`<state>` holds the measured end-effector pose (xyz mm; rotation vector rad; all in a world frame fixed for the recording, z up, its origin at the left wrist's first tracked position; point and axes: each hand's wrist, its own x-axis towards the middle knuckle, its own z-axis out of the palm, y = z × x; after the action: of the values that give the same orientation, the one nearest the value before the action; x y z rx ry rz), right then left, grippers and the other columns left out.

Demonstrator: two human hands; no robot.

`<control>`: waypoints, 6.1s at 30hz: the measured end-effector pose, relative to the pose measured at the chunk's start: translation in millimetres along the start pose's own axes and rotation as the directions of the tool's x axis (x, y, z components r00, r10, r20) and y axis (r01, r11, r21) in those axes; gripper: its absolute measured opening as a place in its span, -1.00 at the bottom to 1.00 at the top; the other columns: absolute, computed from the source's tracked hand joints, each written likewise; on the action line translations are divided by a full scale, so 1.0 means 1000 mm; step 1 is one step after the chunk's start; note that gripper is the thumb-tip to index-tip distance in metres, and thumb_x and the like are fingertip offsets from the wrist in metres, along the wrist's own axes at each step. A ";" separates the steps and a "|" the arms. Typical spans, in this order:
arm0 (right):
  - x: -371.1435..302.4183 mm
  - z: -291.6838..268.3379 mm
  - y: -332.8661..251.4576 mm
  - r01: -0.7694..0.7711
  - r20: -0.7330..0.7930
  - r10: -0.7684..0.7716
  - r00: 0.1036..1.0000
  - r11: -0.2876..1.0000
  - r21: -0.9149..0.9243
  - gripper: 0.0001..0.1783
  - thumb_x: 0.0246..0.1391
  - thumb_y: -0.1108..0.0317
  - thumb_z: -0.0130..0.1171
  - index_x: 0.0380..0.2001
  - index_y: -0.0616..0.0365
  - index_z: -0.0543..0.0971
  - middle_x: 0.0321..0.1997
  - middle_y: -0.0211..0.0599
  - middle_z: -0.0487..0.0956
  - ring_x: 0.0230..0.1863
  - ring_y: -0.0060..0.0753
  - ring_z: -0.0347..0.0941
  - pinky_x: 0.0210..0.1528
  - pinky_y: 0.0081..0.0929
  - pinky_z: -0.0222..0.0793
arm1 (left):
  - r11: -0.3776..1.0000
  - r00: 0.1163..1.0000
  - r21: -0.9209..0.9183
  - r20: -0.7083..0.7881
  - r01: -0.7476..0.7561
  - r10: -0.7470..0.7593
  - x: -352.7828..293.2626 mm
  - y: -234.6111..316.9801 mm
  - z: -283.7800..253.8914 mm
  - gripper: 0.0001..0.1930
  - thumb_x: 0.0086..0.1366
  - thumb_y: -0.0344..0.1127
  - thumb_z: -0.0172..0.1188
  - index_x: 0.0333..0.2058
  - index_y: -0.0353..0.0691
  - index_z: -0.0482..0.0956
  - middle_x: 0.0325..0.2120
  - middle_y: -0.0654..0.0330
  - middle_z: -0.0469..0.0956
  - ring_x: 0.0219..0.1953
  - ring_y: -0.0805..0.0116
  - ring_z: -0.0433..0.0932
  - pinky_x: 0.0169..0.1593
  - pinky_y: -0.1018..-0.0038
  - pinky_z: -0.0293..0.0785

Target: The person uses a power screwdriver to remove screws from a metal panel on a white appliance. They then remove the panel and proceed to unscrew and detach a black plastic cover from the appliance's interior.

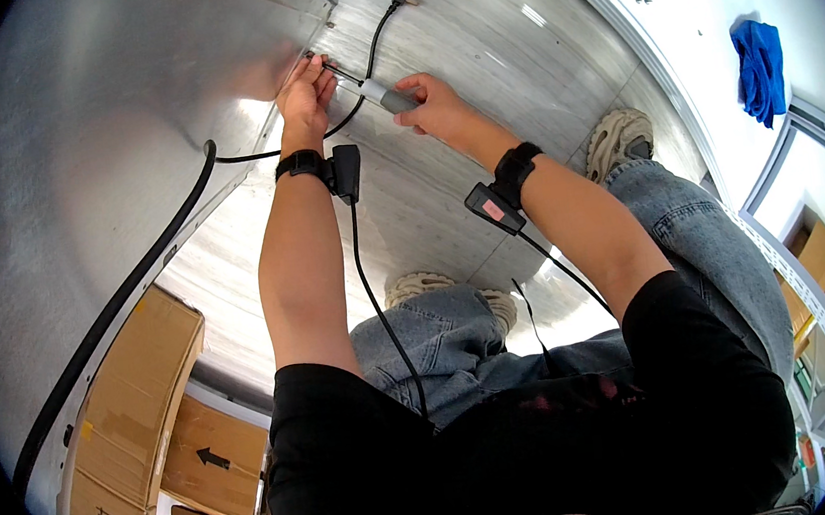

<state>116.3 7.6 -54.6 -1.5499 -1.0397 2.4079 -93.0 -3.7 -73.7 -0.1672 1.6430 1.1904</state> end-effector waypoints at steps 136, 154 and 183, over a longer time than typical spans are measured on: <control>-0.151 0.081 -0.263 0.724 -0.162 -0.705 0.690 0.670 0.167 -0.72 -0.09 0.39 0.31 -0.45 0.19 0.37 -0.49 -0.36 0.39 -0.57 -0.50 0.36 -0.62 -0.51 0.43 | 0.279 0.325 0.280 0.133 -0.919 0.936 -0.361 0.144 -0.013 -0.85 0.30 -0.29 0.02 -0.34 -0.21 0.50 -0.05 0.18 0.33 -0.10 0.44 0.33 -0.05 0.49 0.28; -0.170 0.036 -0.287 0.803 -0.320 -0.739 0.594 0.567 0.181 -0.76 0.01 0.36 0.24 -0.50 0.14 0.35 -0.47 -0.32 0.43 -0.57 -0.36 0.42 -0.58 -0.52 0.41 | 0.240 0.206 0.399 -0.127 -0.885 0.970 -0.349 0.167 -0.084 -0.91 0.28 -0.33 0.01 -0.35 -0.14 0.47 -0.07 0.08 0.25 0.11 0.16 0.11 0.13 0.27 0.05; -0.221 0.061 -0.305 0.761 -0.450 -0.615 0.647 0.554 0.337 -0.78 0.05 0.34 0.19 -0.39 0.20 0.37 -0.34 -0.26 0.39 -0.44 -0.35 0.38 -0.46 -0.46 0.50 | 0.161 0.161 0.058 -0.009 -0.985 0.987 -0.285 0.197 -0.086 -0.90 0.18 -0.47 0.11 -0.47 -0.33 0.58 -0.51 0.30 0.32 -0.51 0.54 0.27 -0.44 0.61 0.19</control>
<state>88.8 116.9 309.9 -0.9701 -0.6852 1.6310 -146.1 -92.6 267.8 1.1789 1.7801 2.1263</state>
